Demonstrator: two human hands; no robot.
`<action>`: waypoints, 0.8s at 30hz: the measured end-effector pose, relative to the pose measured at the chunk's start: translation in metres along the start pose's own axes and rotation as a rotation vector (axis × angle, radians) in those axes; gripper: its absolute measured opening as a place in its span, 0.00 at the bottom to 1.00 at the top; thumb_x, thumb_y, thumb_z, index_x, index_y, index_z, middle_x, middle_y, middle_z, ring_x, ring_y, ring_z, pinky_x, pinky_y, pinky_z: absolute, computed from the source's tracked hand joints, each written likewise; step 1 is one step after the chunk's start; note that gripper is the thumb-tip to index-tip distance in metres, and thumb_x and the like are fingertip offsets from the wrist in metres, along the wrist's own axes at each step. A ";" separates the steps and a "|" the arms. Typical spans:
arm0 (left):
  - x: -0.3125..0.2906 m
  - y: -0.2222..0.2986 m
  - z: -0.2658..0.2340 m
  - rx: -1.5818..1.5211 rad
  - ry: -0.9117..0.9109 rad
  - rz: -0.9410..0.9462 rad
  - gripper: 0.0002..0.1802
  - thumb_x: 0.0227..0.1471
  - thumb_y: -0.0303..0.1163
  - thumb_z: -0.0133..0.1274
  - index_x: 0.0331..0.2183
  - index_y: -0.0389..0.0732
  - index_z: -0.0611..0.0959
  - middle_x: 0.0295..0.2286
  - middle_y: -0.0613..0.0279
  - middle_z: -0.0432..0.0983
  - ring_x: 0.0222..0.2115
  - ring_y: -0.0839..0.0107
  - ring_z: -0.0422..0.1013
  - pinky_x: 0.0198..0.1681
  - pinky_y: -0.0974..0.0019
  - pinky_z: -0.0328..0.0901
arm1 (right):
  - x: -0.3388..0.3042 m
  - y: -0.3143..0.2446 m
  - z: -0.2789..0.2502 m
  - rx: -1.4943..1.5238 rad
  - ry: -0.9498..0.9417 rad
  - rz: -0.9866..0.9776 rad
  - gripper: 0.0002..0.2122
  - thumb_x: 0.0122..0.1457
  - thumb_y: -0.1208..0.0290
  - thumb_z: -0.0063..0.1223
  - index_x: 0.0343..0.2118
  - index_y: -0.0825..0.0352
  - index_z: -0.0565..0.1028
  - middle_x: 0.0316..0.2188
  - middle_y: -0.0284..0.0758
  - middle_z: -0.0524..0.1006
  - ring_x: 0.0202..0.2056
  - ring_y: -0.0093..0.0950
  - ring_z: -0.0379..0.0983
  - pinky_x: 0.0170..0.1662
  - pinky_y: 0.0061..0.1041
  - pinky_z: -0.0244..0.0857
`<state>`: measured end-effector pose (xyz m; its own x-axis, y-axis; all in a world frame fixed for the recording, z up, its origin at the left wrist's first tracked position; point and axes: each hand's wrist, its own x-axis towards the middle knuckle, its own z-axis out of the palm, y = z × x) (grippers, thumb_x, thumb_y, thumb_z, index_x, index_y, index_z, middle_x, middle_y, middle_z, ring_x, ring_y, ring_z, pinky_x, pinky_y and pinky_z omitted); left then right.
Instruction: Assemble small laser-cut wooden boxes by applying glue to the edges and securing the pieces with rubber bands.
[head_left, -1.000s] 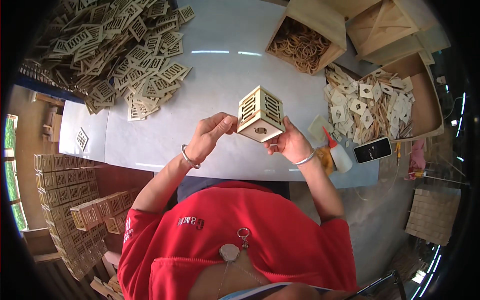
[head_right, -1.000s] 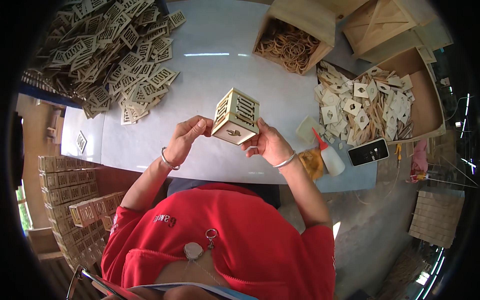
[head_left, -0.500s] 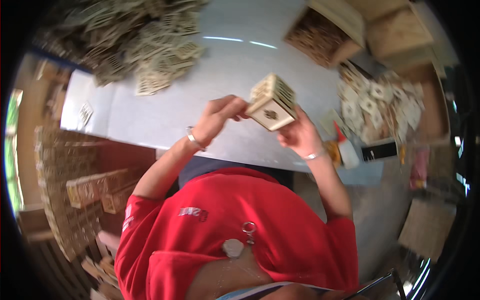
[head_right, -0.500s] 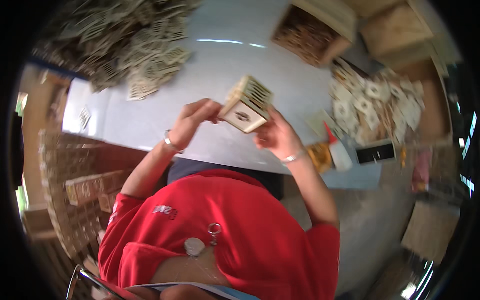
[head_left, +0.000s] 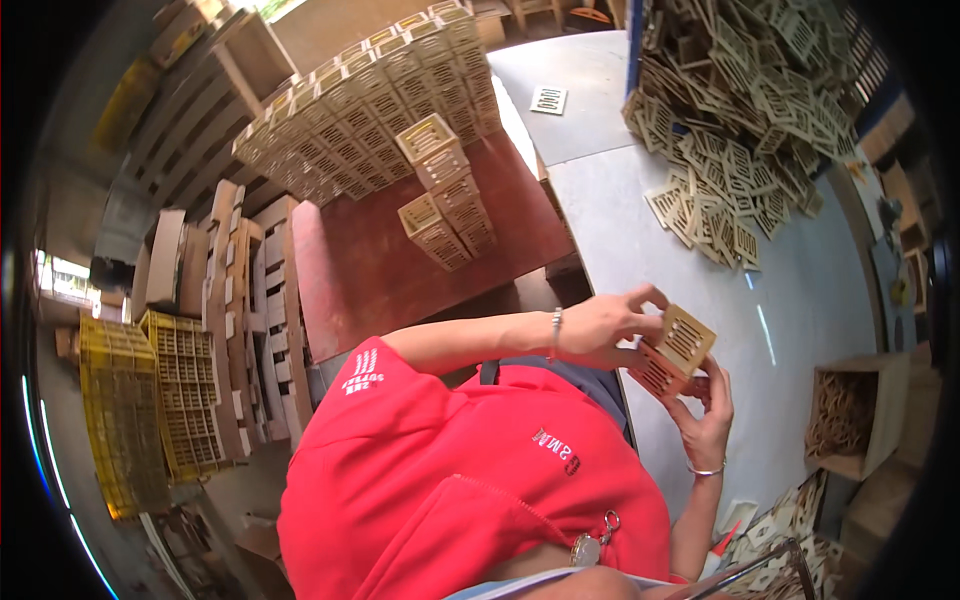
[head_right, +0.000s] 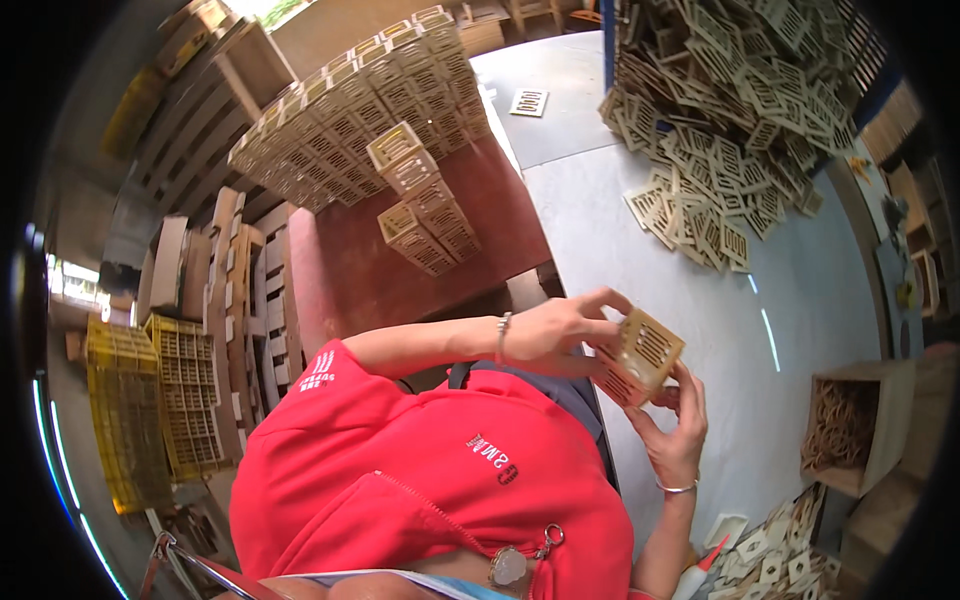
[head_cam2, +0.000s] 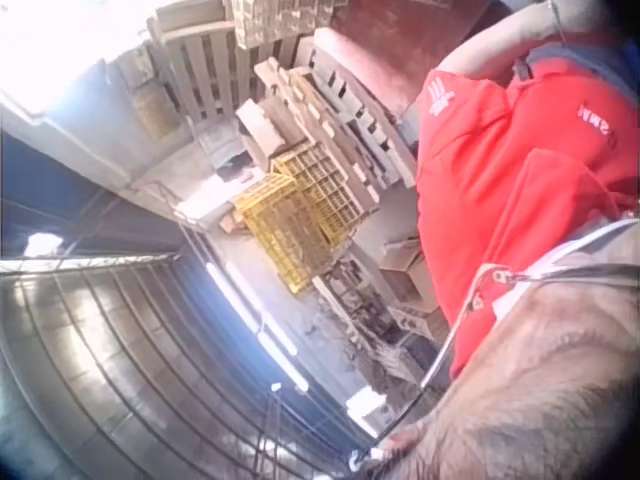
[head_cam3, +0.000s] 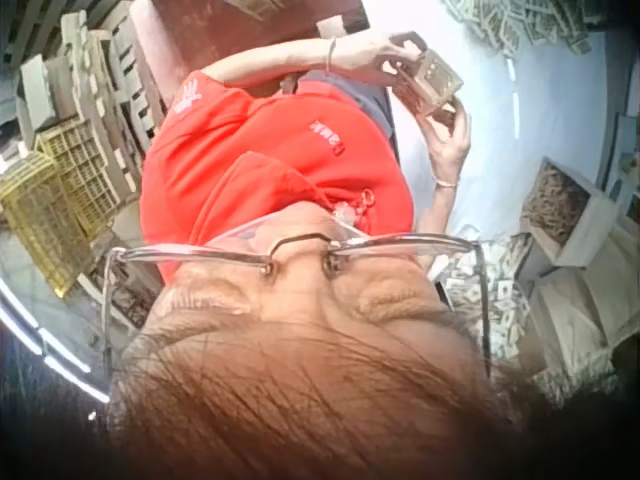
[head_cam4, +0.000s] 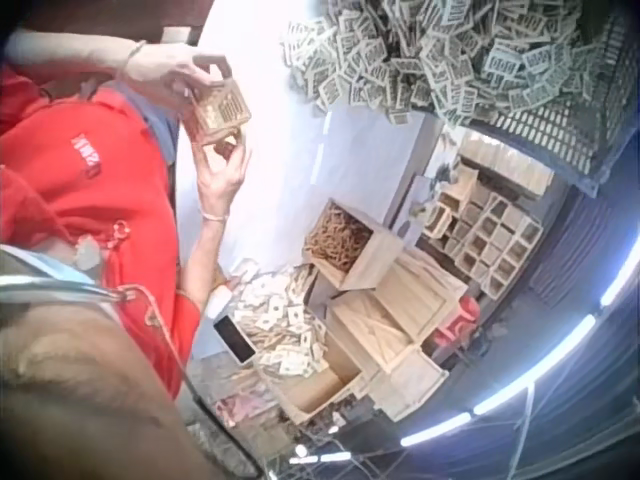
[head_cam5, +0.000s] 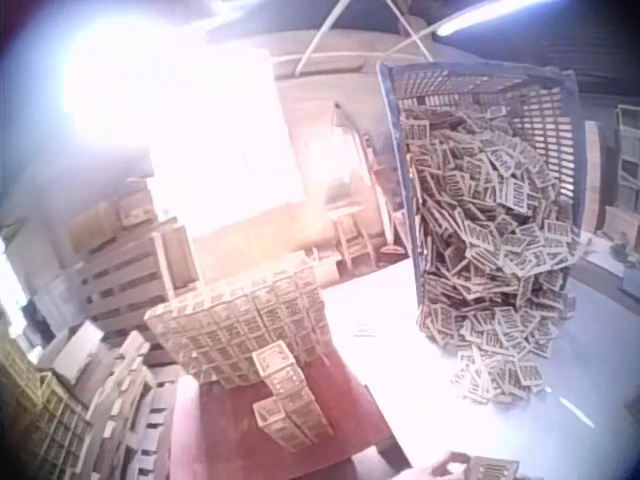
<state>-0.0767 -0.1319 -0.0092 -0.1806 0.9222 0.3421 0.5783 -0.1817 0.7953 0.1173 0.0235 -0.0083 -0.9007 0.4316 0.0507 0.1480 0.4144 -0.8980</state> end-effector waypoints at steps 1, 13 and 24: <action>-0.015 0.007 -0.013 0.031 0.079 0.016 0.13 0.39 0.24 0.59 0.32 0.36 0.77 0.45 0.50 0.63 0.34 0.62 0.72 0.36 0.63 0.70 | 0.010 -0.007 0.010 -0.039 -0.033 -0.065 0.33 0.43 0.72 0.65 0.54 0.70 0.62 0.45 0.38 0.69 0.35 0.27 0.72 0.36 0.23 0.68; -0.225 -0.034 -0.139 0.778 0.964 -0.601 0.09 0.36 0.20 0.57 0.27 0.36 0.77 0.39 0.53 0.66 0.33 0.63 0.71 0.30 0.67 0.71 | 0.009 0.006 0.031 -0.135 -0.315 -0.001 0.21 0.48 0.73 0.61 0.46 0.70 0.70 0.37 0.39 0.74 0.32 0.27 0.73 0.37 0.24 0.69; -0.221 -0.094 -0.165 0.925 0.907 -0.668 0.11 0.36 0.26 0.59 0.27 0.37 0.77 0.38 0.54 0.67 0.29 0.64 0.72 0.31 0.65 0.69 | -0.014 0.024 0.022 -0.106 -0.237 0.176 0.17 0.52 0.75 0.56 0.45 0.70 0.72 0.37 0.37 0.75 0.34 0.23 0.73 0.39 0.22 0.68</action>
<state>-0.2227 -0.3749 -0.0770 -0.8427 0.1536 0.5161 0.4190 0.7889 0.4495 0.1244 0.0099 -0.0406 -0.9256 0.3104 -0.2165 0.3411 0.4364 -0.8326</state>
